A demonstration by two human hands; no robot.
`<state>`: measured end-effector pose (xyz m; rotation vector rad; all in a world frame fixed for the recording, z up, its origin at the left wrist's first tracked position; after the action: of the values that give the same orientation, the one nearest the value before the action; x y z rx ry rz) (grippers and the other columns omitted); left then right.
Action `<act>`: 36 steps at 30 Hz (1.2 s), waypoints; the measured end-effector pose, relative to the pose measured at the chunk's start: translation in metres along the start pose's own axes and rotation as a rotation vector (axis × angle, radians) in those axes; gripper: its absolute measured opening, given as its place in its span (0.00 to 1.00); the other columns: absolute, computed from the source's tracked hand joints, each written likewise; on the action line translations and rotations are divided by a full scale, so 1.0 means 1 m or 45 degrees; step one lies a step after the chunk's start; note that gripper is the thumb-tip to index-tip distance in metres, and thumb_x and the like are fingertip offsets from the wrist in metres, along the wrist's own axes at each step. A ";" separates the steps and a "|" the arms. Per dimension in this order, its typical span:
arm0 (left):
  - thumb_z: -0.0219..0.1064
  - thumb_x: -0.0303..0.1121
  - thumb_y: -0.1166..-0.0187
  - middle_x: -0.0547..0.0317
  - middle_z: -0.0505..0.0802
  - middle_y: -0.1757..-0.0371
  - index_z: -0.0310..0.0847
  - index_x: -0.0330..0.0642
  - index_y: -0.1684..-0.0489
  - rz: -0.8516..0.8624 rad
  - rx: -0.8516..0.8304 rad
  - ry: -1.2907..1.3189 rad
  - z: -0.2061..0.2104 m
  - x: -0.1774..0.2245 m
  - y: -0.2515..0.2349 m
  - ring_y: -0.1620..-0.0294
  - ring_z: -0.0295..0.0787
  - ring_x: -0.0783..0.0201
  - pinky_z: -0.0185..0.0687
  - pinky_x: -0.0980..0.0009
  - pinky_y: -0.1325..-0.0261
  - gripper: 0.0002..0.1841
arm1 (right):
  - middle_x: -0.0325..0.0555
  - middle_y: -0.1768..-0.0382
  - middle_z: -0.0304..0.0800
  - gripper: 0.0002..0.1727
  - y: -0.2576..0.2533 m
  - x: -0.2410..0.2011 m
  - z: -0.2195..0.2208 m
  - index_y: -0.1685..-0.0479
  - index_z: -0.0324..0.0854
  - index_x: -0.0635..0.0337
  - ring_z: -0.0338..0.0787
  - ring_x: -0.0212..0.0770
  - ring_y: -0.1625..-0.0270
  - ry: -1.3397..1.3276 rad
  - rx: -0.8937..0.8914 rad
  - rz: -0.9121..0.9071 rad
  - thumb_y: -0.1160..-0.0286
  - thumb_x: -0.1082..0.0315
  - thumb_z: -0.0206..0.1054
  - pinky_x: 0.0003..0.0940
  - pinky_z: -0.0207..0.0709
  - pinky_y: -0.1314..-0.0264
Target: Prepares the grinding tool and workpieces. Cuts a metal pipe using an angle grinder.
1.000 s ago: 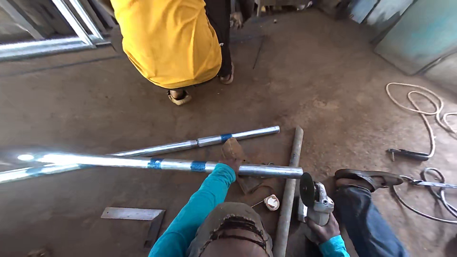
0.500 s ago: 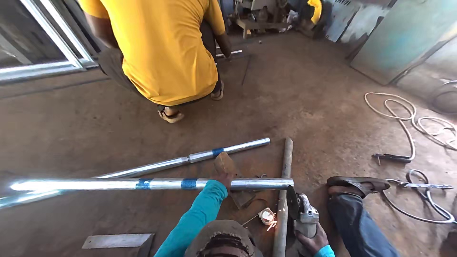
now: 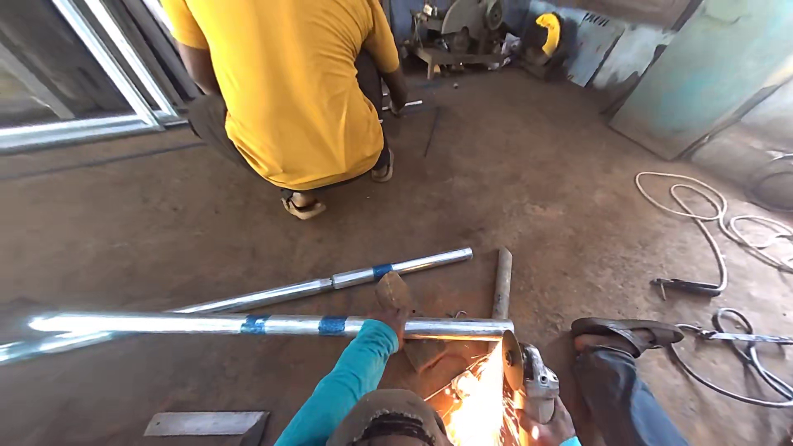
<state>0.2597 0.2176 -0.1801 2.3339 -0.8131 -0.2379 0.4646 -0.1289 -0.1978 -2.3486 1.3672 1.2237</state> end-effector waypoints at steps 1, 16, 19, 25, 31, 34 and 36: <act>0.78 0.43 0.32 0.41 0.81 0.21 0.65 0.48 0.13 0.008 0.015 -0.006 0.001 0.000 -0.001 0.22 0.79 0.38 0.75 0.35 0.26 0.42 | 0.68 0.41 0.89 0.58 0.000 0.000 0.000 0.23 0.69 0.75 0.90 0.58 0.38 -0.009 0.005 0.011 0.68 0.57 0.88 0.56 0.80 0.30; 0.78 0.39 0.31 0.40 0.81 0.21 0.67 0.48 0.13 0.025 0.064 0.108 0.004 -0.001 -0.001 0.20 0.76 0.39 0.72 0.34 0.23 0.40 | 0.73 0.35 0.85 0.57 -0.001 -0.023 -0.001 0.21 0.65 0.81 0.87 0.60 0.32 -0.006 0.012 -0.059 0.61 0.66 0.89 0.55 0.75 0.24; 0.78 0.39 0.30 0.40 0.80 0.20 0.67 0.48 0.13 0.029 0.068 0.100 0.004 -0.001 -0.002 0.20 0.76 0.38 0.72 0.34 0.23 0.40 | 0.71 0.39 0.88 0.56 -0.003 -0.012 -0.001 0.24 0.69 0.80 0.89 0.59 0.36 -0.008 0.054 -0.083 0.65 0.62 0.89 0.54 0.79 0.27; 0.76 0.40 0.28 0.41 0.79 0.19 0.63 0.49 0.10 0.060 0.031 0.053 0.001 0.001 0.002 0.18 0.75 0.40 0.71 0.35 0.22 0.41 | 0.71 0.35 0.85 0.57 -0.001 -0.022 -0.002 0.22 0.66 0.79 0.87 0.58 0.32 0.018 0.002 -0.022 0.61 0.63 0.89 0.51 0.76 0.24; 0.76 0.42 0.27 0.43 0.80 0.19 0.64 0.50 0.11 0.067 0.038 0.026 -0.001 0.001 0.003 0.18 0.75 0.41 0.71 0.37 0.22 0.40 | 0.71 0.38 0.87 0.54 -0.005 -0.015 0.001 0.25 0.68 0.81 0.89 0.55 0.36 -0.042 0.050 -0.089 0.59 0.63 0.89 0.47 0.79 0.27; 0.77 0.42 0.28 0.41 0.80 0.20 0.65 0.50 0.12 0.069 0.050 0.046 0.001 0.001 0.000 0.19 0.75 0.39 0.71 0.36 0.22 0.40 | 0.72 0.39 0.87 0.55 -0.002 -0.021 -0.002 0.25 0.69 0.81 0.89 0.59 0.35 -0.017 0.069 -0.062 0.65 0.65 0.88 0.53 0.78 0.27; 0.78 0.41 0.30 0.40 0.81 0.21 0.68 0.48 0.13 0.077 0.056 0.062 0.003 0.001 -0.002 0.20 0.77 0.38 0.72 0.34 0.24 0.40 | 0.73 0.38 0.87 0.55 -0.001 -0.027 -0.002 0.24 0.67 0.81 0.88 0.62 0.34 0.064 0.032 -0.036 0.62 0.68 0.88 0.56 0.77 0.27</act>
<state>0.2606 0.2172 -0.1837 2.3424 -0.8716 -0.1378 0.4600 -0.1119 -0.1773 -2.3890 1.3514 1.1406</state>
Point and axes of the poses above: each hand's wrist, its own y-axis away from the middle knuckle, its own z-axis out of the palm, x = y × z, the point moved 10 cm from there along -y, towards the middle knuckle
